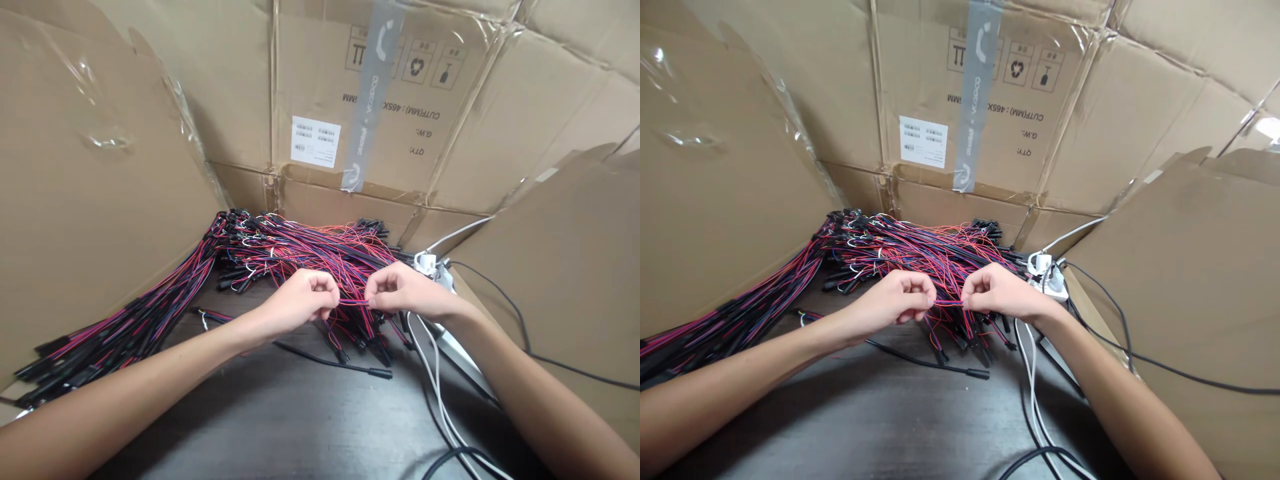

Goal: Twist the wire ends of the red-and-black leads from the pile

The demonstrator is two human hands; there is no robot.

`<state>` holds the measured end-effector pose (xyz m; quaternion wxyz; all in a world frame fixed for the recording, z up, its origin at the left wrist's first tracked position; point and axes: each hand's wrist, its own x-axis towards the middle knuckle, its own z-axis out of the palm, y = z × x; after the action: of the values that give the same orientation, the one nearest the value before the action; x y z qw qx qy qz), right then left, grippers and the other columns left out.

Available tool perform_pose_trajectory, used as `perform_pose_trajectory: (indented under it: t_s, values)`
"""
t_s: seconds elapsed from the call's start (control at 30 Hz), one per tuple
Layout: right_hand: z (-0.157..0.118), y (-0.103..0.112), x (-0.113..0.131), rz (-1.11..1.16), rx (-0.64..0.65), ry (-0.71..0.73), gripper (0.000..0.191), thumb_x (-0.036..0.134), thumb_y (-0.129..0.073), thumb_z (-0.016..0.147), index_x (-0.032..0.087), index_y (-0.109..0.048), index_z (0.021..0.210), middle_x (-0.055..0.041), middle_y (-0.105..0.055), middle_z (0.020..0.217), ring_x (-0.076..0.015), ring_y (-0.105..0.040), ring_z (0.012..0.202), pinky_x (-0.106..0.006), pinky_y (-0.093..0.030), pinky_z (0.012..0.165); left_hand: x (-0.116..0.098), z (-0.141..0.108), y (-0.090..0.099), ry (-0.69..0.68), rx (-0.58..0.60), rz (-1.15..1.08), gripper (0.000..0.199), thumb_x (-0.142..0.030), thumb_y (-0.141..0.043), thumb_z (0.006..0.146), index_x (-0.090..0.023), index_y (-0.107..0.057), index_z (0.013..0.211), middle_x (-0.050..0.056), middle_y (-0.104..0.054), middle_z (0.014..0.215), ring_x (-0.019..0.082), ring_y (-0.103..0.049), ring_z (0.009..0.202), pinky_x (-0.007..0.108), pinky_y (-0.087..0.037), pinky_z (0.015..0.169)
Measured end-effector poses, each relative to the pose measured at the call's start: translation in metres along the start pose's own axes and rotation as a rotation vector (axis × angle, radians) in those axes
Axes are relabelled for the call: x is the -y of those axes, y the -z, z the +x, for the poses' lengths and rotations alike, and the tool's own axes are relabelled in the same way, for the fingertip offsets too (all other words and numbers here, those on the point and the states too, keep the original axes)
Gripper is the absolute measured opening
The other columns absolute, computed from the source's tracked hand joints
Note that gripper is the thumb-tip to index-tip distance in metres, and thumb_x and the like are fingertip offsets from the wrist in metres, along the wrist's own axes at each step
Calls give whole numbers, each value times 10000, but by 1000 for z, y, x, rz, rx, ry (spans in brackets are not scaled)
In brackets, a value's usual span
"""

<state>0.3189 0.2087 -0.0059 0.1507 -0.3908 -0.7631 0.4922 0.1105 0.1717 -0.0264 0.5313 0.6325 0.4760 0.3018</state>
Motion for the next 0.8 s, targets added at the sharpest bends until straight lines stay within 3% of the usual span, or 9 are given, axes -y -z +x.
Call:
perform_pose_trajectory:
  t_s: [0.3,0.57,0.8]
  values:
    - [3,-3,-1,-30,1,-37,34,163,-608,636,130,-618,632,28,-552,563,-68,-433,513,-207,-324,510,6,1,0,52,19,4,59,-220,-511,737,-168,-519,711,-38,-575,581,55,-462,430,148,-330,378]
    - [1,-2,-1,88,-51,-34,80,197,-636,658,134,-608,618,56,-466,479,-52,-366,441,-192,-250,419,8,2,1,-9,59,29,49,-174,-490,742,-158,-521,707,-50,-559,573,27,-426,398,122,-300,361]
    - [-2,4,0,45,-71,-38,107,223,-667,682,129,-637,643,40,-503,499,-56,-404,450,-190,-268,420,7,3,0,-9,39,46,45,-198,-503,730,-161,-525,713,-42,-568,580,50,-473,400,143,-343,352]
